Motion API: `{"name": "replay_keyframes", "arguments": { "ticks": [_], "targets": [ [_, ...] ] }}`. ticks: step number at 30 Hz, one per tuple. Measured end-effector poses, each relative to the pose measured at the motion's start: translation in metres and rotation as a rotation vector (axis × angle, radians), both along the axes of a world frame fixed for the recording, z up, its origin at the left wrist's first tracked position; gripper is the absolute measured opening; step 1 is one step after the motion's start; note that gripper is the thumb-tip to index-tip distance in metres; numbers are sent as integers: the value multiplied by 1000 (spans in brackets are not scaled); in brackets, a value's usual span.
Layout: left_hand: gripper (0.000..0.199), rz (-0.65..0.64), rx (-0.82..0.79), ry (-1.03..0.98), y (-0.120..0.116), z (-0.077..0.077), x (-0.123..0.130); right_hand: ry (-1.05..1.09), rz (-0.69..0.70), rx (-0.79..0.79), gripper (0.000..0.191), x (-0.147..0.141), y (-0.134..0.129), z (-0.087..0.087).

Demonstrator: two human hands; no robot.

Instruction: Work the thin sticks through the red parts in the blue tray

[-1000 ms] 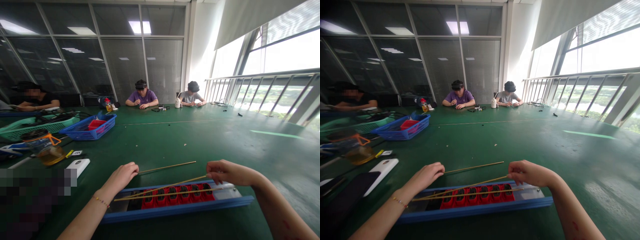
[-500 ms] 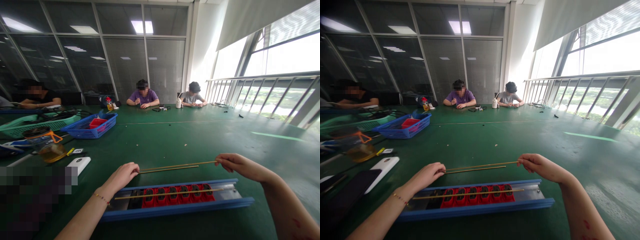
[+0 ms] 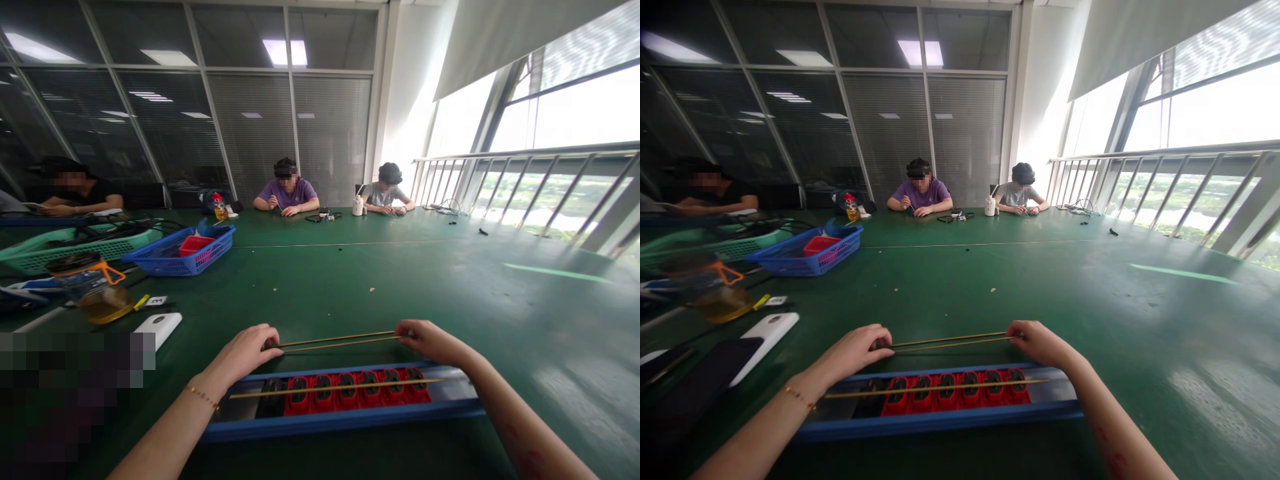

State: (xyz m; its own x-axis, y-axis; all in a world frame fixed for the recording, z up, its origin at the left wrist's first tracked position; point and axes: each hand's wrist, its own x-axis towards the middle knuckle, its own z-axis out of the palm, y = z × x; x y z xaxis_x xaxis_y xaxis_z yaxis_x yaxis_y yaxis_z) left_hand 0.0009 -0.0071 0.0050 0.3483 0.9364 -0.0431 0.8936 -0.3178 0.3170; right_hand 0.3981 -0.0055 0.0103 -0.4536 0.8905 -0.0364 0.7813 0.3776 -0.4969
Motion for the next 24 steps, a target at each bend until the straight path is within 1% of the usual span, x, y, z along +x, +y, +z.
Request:
{"name": "replay_keyframes", "arguments": {
  "ticks": [4,6,8,10,14,15,18,21,24],
  "targets": [
    [22,16,-1,4,1,-2,-1,27,-8,76,24,-4,2,-3],
    [21,23,-11,4,0,-2,-1,30,-26,66,26,-2,2,0],
    [21,21,-19,-1,0,-3,-1,18,-27,18,29,2,0,6],
    [21,19,-19,-6,1,-4,-2,9,-5,-18,32,6,-5,17],
    [18,23,3,2,2,-8,-3,-13,1,24,37,9,-21,49],
    [17,21,14,5,3,-8,-4,-23,6,12,37,8,-26,56],
    [16,5,56,17,3,-9,-3,-50,81,-115,38,4,-40,72],
    [15,8,82,49,1,-6,-2,-123,108,-234,41,-2,-50,75],
    [15,31,97,82,-2,-2,0,-196,69,-244,44,-5,-52,70]
  ]
}}
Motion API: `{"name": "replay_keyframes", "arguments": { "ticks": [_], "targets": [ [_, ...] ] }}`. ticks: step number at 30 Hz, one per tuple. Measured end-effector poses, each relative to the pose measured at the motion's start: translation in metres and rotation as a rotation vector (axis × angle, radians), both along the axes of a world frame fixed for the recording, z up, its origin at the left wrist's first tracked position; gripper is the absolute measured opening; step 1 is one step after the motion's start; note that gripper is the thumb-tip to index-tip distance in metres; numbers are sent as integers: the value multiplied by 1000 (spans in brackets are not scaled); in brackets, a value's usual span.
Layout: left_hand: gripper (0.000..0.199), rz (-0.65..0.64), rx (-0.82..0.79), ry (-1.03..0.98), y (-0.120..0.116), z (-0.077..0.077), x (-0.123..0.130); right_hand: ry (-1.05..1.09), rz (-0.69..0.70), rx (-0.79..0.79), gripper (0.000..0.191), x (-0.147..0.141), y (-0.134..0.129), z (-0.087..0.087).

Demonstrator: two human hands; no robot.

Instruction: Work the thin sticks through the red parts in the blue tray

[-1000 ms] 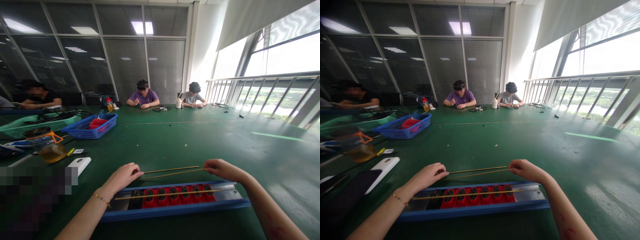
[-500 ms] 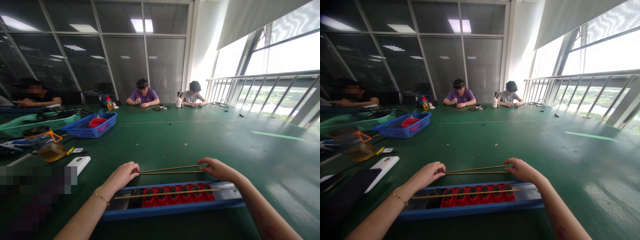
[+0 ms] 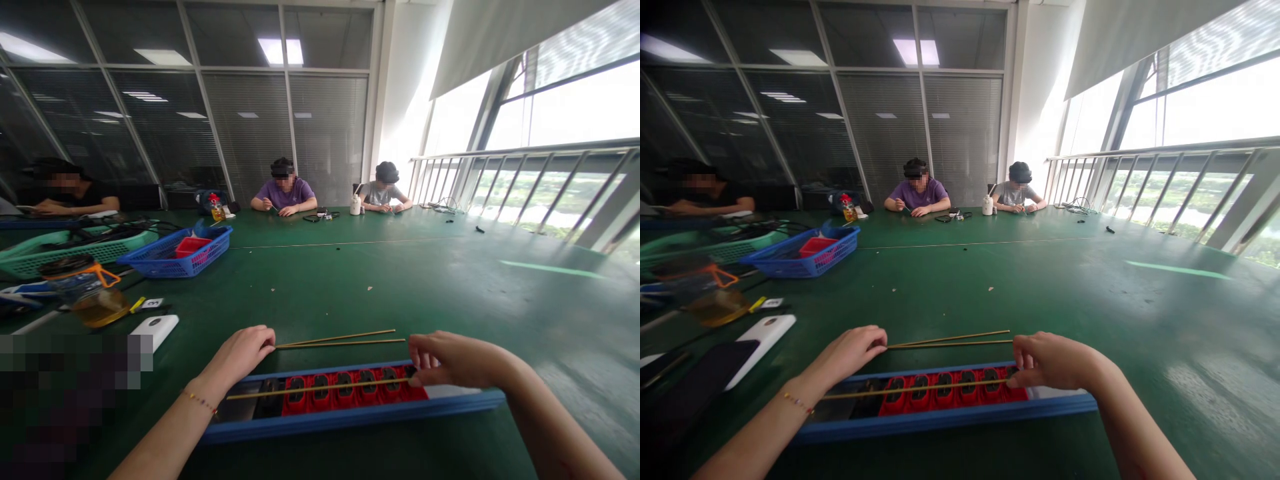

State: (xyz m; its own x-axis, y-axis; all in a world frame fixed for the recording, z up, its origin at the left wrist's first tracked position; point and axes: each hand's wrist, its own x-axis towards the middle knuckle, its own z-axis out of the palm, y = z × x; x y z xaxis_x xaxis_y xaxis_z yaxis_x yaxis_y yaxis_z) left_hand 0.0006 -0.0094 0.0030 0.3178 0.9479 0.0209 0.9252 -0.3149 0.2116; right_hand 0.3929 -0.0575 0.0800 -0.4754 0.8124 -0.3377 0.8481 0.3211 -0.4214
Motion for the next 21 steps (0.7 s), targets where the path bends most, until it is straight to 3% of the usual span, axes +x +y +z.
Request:
{"name": "replay_keyframes", "arguments": {
  "ticks": [4,9,15,21],
  "targets": [
    [16,13,15,36,-1,0,0,-5,32,56,38,-3,2,-1],
    [13,-6,21,38,6,-10,-4,229,195,50,39,-5,1,16],
    [10,-10,14,31,8,-14,-6,339,43,125,40,19,5,21],
    [9,-16,29,33,8,-14,-7,257,-41,96,44,37,23,-3]
  ]
}}
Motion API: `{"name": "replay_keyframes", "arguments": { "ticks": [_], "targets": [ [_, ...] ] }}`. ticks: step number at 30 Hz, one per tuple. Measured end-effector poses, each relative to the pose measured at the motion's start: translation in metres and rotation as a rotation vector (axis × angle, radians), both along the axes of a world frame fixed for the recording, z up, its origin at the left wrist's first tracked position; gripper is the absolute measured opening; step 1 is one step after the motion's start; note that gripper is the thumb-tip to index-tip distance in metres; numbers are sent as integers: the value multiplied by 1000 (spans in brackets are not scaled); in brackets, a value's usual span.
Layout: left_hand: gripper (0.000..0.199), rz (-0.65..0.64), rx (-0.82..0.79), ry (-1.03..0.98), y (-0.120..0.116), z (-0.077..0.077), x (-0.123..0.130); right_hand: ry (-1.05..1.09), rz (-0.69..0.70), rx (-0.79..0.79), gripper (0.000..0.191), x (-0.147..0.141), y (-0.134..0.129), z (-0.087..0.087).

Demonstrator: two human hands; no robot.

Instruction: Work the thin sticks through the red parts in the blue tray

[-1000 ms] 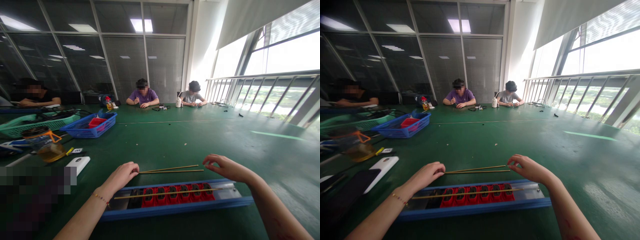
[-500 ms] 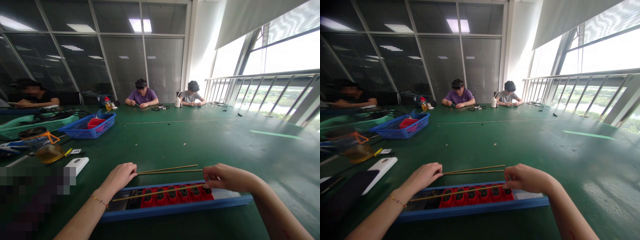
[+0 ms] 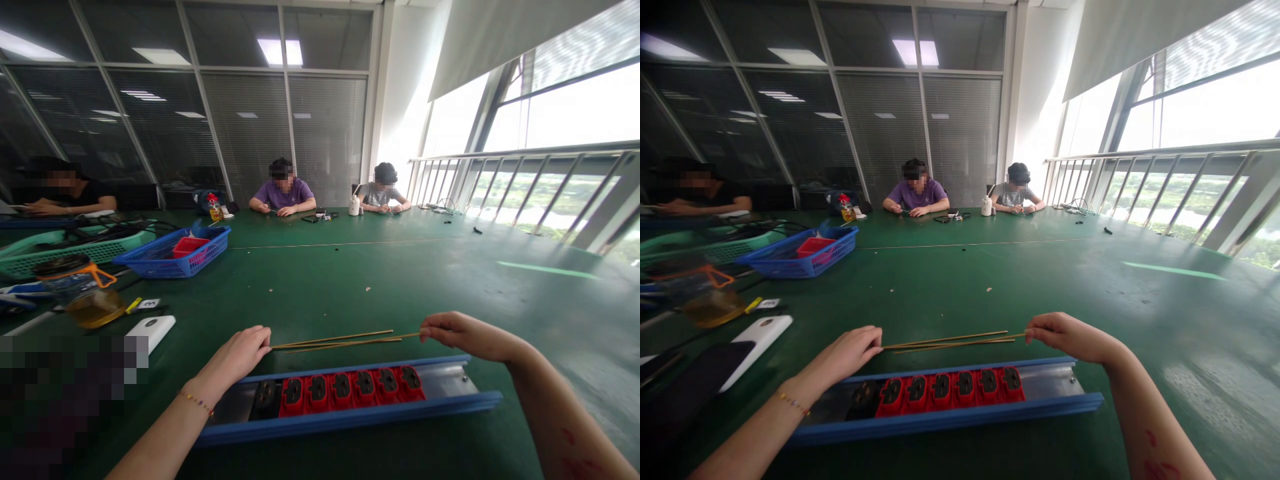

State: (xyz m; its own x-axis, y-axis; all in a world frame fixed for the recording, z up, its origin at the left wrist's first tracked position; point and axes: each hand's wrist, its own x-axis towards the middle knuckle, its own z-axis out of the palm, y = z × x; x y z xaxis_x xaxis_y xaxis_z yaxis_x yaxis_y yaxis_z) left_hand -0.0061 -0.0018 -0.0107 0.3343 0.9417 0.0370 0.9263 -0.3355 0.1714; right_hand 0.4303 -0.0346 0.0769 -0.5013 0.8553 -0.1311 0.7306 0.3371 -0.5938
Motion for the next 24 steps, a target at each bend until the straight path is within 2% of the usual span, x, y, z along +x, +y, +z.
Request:
{"name": "replay_keyframes", "arguments": {
  "ticks": [5,10,13,16,21,24],
  "targets": [
    [11,-2,18,20,3,-3,-1,-81,1,-52,38,-2,15,-30],
    [20,16,29,16,3,-4,1,-239,-37,108,26,-19,24,-55],
    [27,50,18,-2,1,-1,4,-346,-95,232,22,-35,27,-60],
    [29,18,-16,-29,0,3,5,-401,-102,347,19,-47,28,-61],
    [26,-73,-28,-63,2,3,4,-427,-110,401,15,-52,29,-64],
    [22,-86,-32,-55,3,1,4,-402,-85,405,24,-50,29,-67]
  ]
}}
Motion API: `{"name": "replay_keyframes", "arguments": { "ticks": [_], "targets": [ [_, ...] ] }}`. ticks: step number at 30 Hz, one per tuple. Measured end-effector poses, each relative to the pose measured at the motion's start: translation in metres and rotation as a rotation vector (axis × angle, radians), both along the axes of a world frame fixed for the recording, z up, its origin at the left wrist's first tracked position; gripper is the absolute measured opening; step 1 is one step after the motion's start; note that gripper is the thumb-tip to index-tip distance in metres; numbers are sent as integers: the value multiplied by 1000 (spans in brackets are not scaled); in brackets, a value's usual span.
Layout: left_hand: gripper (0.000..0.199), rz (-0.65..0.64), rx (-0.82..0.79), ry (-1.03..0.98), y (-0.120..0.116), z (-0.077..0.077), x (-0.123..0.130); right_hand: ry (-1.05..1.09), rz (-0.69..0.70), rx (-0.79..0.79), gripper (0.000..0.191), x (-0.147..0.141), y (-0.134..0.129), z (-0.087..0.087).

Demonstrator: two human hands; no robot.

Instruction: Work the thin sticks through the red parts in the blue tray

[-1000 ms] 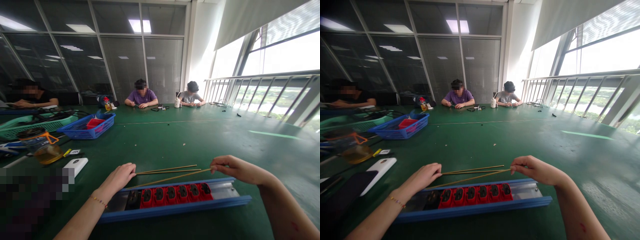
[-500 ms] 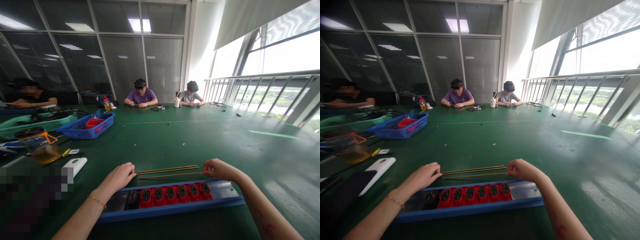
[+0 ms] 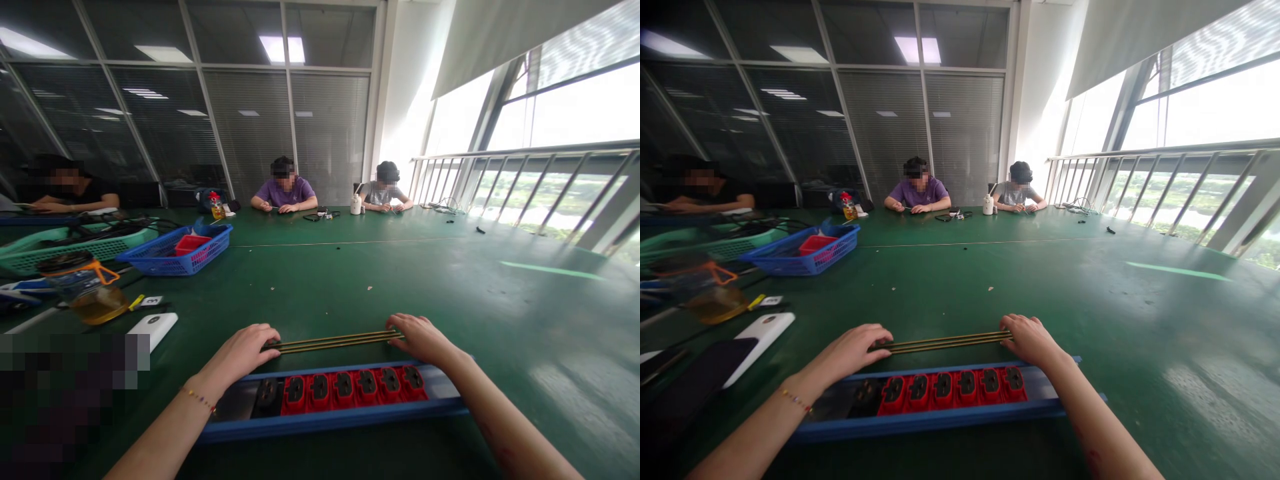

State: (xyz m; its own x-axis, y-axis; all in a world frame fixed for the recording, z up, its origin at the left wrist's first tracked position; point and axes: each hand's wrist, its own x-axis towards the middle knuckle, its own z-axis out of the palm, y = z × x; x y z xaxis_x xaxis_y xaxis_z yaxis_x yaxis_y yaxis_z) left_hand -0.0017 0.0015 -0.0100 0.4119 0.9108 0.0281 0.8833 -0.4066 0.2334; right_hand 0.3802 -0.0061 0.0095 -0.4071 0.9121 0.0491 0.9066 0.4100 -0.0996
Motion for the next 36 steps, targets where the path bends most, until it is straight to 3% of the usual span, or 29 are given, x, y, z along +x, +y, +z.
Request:
{"name": "replay_keyframes", "arguments": {
  "ticks": [9,14,18,23,28,31,36],
  "targets": [
    [11,-40,-19,52,-8,15,6,-76,51,-44,26,-5,2,2],
    [12,-40,-32,87,-7,13,8,-87,52,-49,27,-5,3,-1],
    [12,15,-28,29,-7,14,7,52,69,-84,18,0,4,-1],
    [14,36,-2,-251,-14,29,12,370,37,-93,11,0,2,5],
    [20,30,-107,-325,-24,45,22,470,32,-168,10,-3,-7,21],
    [27,7,-224,-329,-31,59,24,462,85,-316,23,1,-16,39],
    [37,39,-187,-350,-49,88,26,484,117,-458,39,8,-34,71]
  ]
}}
